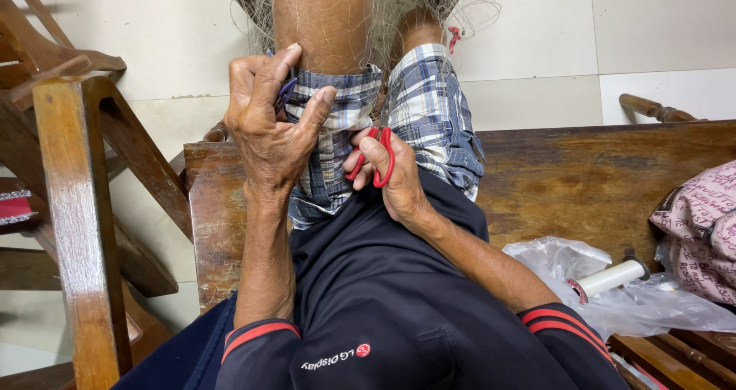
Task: Repairing a fishing net by tying knots with a netting needle and trimming excess line with scissors
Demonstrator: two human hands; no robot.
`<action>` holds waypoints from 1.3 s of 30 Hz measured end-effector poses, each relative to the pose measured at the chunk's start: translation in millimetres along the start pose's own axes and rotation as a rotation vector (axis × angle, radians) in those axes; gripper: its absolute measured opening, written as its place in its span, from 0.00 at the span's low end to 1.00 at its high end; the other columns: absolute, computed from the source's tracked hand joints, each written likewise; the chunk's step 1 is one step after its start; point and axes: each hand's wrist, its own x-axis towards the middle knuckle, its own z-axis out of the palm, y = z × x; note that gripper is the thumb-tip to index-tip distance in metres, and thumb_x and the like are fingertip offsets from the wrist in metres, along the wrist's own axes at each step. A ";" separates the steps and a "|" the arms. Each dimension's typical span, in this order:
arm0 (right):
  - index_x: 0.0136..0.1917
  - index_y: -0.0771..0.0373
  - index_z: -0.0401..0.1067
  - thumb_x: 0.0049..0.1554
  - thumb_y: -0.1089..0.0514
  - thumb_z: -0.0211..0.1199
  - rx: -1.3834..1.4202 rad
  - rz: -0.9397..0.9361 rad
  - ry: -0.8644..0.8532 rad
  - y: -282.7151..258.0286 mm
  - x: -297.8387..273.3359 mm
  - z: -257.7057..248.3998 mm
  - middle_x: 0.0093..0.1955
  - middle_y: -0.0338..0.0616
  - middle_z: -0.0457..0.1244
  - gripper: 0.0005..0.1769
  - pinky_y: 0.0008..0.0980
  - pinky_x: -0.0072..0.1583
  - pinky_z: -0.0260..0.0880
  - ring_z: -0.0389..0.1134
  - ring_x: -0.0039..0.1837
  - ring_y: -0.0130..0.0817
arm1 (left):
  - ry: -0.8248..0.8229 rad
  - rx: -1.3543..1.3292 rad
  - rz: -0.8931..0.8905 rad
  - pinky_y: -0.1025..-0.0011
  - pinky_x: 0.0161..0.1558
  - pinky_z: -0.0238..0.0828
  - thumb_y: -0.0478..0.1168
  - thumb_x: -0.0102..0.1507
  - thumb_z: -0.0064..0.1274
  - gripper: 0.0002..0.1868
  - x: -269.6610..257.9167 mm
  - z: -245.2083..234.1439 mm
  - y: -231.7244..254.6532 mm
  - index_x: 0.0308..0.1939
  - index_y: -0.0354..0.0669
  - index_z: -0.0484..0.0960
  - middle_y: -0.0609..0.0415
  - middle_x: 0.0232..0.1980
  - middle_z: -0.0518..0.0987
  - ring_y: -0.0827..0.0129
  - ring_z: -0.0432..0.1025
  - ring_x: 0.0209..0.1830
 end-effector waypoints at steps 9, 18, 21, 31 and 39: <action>0.61 0.67 0.75 0.68 0.36 0.68 -0.044 -0.031 0.016 4.8 1.7 0.2 0.45 0.54 0.76 0.30 0.27 0.40 0.74 0.73 0.33 0.39 | 0.006 -0.015 0.012 0.57 0.63 0.84 0.46 0.79 0.78 0.27 -0.2 1.1 -2.4 0.78 0.45 0.85 0.43 0.63 0.77 0.53 0.81 0.62; 0.56 0.63 0.74 0.69 0.39 0.69 -0.035 -0.058 -0.029 4.4 8.3 -3.1 0.44 0.51 0.76 0.24 0.27 0.38 0.74 0.72 0.33 0.35 | 0.007 -0.024 0.007 0.55 0.64 0.83 0.45 0.79 0.78 0.27 -0.7 1.5 -5.3 0.78 0.44 0.85 0.42 0.63 0.76 0.50 0.80 0.63; 0.55 0.62 0.74 0.68 0.37 0.70 -0.031 -0.037 -0.018 4.7 8.6 -3.4 0.44 0.51 0.76 0.25 0.26 0.37 0.75 0.72 0.33 0.35 | 0.019 -0.007 0.007 0.56 0.63 0.84 0.47 0.79 0.79 0.27 -1.4 2.2 -6.0 0.78 0.45 0.86 0.43 0.63 0.77 0.52 0.81 0.62; 0.52 0.61 0.75 0.70 0.41 0.70 -0.064 -0.041 -0.035 -1.3 8.2 -1.4 0.43 0.50 0.76 0.21 0.25 0.37 0.73 0.72 0.31 0.35 | 0.016 -0.010 0.003 0.57 0.61 0.84 0.47 0.79 0.79 0.28 -1.7 1.4 -4.7 0.79 0.46 0.85 0.44 0.63 0.77 0.53 0.80 0.62; 0.52 0.59 0.74 0.70 0.41 0.71 -0.088 -0.043 -0.022 1.6 9.7 -1.3 0.42 0.48 0.76 0.19 0.22 0.35 0.68 0.72 0.30 0.34 | 0.022 0.000 -0.007 0.58 0.59 0.84 0.48 0.79 0.79 0.27 -2.8 2.3 -6.2 0.78 0.47 0.86 0.45 0.62 0.76 0.55 0.81 0.61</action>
